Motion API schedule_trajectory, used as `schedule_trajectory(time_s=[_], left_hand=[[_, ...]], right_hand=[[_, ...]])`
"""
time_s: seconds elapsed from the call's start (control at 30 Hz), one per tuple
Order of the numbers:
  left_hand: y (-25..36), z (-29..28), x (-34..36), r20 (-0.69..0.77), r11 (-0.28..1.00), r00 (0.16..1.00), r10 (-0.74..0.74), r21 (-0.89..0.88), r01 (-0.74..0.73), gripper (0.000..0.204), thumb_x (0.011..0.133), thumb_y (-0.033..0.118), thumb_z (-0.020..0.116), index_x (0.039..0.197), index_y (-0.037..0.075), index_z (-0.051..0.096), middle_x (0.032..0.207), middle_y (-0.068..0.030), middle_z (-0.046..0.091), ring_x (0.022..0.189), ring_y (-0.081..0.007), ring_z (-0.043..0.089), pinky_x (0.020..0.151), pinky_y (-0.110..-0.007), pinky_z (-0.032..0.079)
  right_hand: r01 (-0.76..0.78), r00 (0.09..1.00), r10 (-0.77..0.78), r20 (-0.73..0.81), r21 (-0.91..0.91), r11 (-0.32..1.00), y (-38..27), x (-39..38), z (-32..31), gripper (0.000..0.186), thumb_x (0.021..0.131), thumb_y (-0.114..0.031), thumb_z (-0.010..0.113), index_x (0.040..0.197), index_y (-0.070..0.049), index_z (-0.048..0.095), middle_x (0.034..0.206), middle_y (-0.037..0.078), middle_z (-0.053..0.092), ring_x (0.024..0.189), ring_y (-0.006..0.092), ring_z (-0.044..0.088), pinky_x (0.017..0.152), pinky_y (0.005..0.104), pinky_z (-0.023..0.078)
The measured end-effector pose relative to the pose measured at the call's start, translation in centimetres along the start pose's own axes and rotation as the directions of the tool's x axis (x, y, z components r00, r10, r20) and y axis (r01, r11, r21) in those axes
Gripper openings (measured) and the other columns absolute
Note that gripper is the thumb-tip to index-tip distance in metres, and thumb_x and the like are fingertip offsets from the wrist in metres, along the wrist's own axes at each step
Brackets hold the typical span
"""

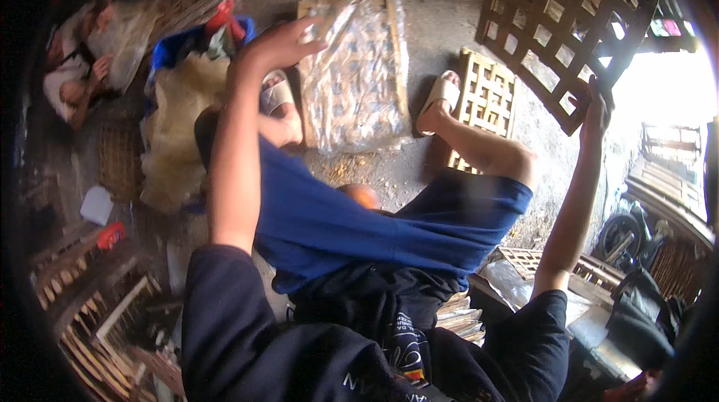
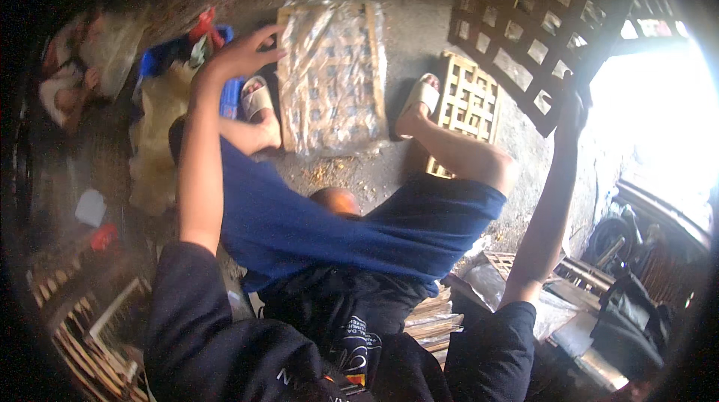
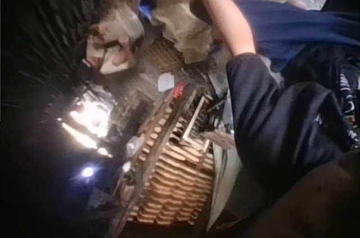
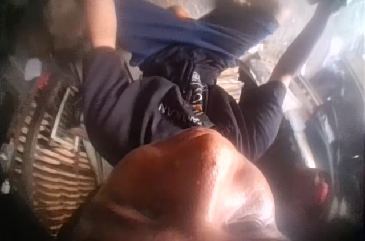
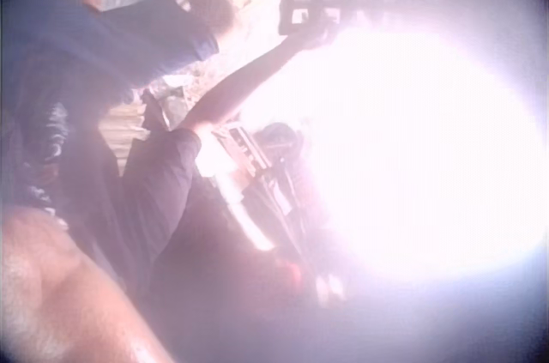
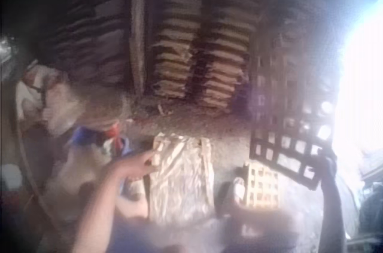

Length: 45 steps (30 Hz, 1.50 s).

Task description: The person sits on the ground and repeatedly picks up thin plastic sheets from a blue crate, unfolds them, and places them on wooden trays. The person also handles a clear plastic bag and adjusts the position of the trays during the process.

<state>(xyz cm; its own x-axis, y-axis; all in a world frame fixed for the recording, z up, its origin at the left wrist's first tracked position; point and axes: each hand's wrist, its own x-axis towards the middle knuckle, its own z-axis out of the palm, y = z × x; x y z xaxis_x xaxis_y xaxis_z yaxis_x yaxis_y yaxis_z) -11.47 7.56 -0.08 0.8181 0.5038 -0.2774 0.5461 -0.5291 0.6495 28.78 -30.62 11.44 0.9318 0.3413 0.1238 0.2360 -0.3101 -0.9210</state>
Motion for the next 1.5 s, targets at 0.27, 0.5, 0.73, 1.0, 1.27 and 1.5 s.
schedule_trajectory(time_s=[0.27,0.5,0.73,1.0,1.27,1.5], left_hand=[[-1.7,-1.1,2.2,-0.214,0.985,0.974,0.076,-0.135,-0.107,0.050,0.095,0.039,0.058,0.139,0.020,0.047,0.111,-0.0147,0.067,0.103,-0.0239,0.063,0.090,-0.036,0.047],[1.0,-4.8,-0.9,-0.292,0.967,0.945,-0.150,-0.242,0.079,0.040,0.095,0.028,0.052,0.128,0.006,0.053,0.112,-0.0183,0.067,0.104,-0.0291,0.064,0.089,-0.037,0.049],[0.8,-5.2,-1.8,-0.304,0.956,0.909,-0.285,-0.155,0.248,0.040,0.096,0.027,0.042,0.128,0.007,0.054,0.121,-0.0180,0.063,0.111,-0.0326,0.061,0.092,-0.040,0.048],[2.1,-6.2,-2.0,-0.132,0.950,0.955,-0.265,-0.202,0.236,0.042,0.098,0.024,0.037,0.137,0.013,0.046,0.139,-0.0147,0.051,0.129,-0.0290,0.049,0.106,-0.040,0.038],[2.2,-8.8,-2.4,-0.014,0.915,0.957,-0.290,-0.298,0.273,0.048,0.099,0.030,0.047,0.140,0.007,0.041,0.139,-0.0176,0.050,0.125,-0.0286,0.052,0.104,-0.042,0.041],[-10.2,-7.9,-6.6,-0.304,0.813,0.935,-0.183,-0.581,-0.031,0.052,0.091,0.036,0.066,0.130,0.005,0.052,0.109,-0.0165,0.065,0.094,-0.0184,0.062,0.076,-0.030,0.051]], right_hand=[[-0.476,0.827,0.475,0.301,-0.076,0.876,9.2,-5.7,13.5,0.017,0.088,-0.023,0.064,0.081,-0.008,0.060,0.063,0.005,0.057,0.045,0.0149,0.050,0.038,0.0307,0.041],[-0.696,0.596,0.719,0.359,-0.215,0.685,19.0,-12.6,24.1,0.019,0.081,-0.021,0.069,0.080,-0.005,0.060,0.064,0.007,0.056,0.046,0.0207,0.053,0.037,0.0342,0.041],[-0.707,0.532,0.745,0.403,-0.273,0.652,24.9,-14.5,29.2,0.018,0.078,-0.019,0.070,0.079,-0.006,0.058,0.068,0.004,0.052,0.052,0.0199,0.050,0.041,0.0362,0.041],[-0.633,0.569,0.708,0.418,-0.326,0.702,34.3,-10.6,27.4,0.016,0.083,-0.021,0.068,0.082,-0.008,0.059,0.065,-0.001,0.048,0.057,0.0150,0.048,0.051,0.0303,0.039],[0.514,0.524,0.294,0.799,-0.572,0.640,21.6,-8.2,27.1,0.033,0.086,-0.019,0.064,0.116,-0.010,0.057,0.107,0.016,0.066,0.092,0.0240,0.065,0.077,0.0381,0.050],[0.467,0.291,0.209,0.934,-0.329,0.821,-4.6,-14.5,22.0,0.037,0.087,-0.012,0.064,0.123,-0.005,0.057,0.107,0.020,0.067,0.107,0.0323,0.063,0.093,0.0396,0.047]])
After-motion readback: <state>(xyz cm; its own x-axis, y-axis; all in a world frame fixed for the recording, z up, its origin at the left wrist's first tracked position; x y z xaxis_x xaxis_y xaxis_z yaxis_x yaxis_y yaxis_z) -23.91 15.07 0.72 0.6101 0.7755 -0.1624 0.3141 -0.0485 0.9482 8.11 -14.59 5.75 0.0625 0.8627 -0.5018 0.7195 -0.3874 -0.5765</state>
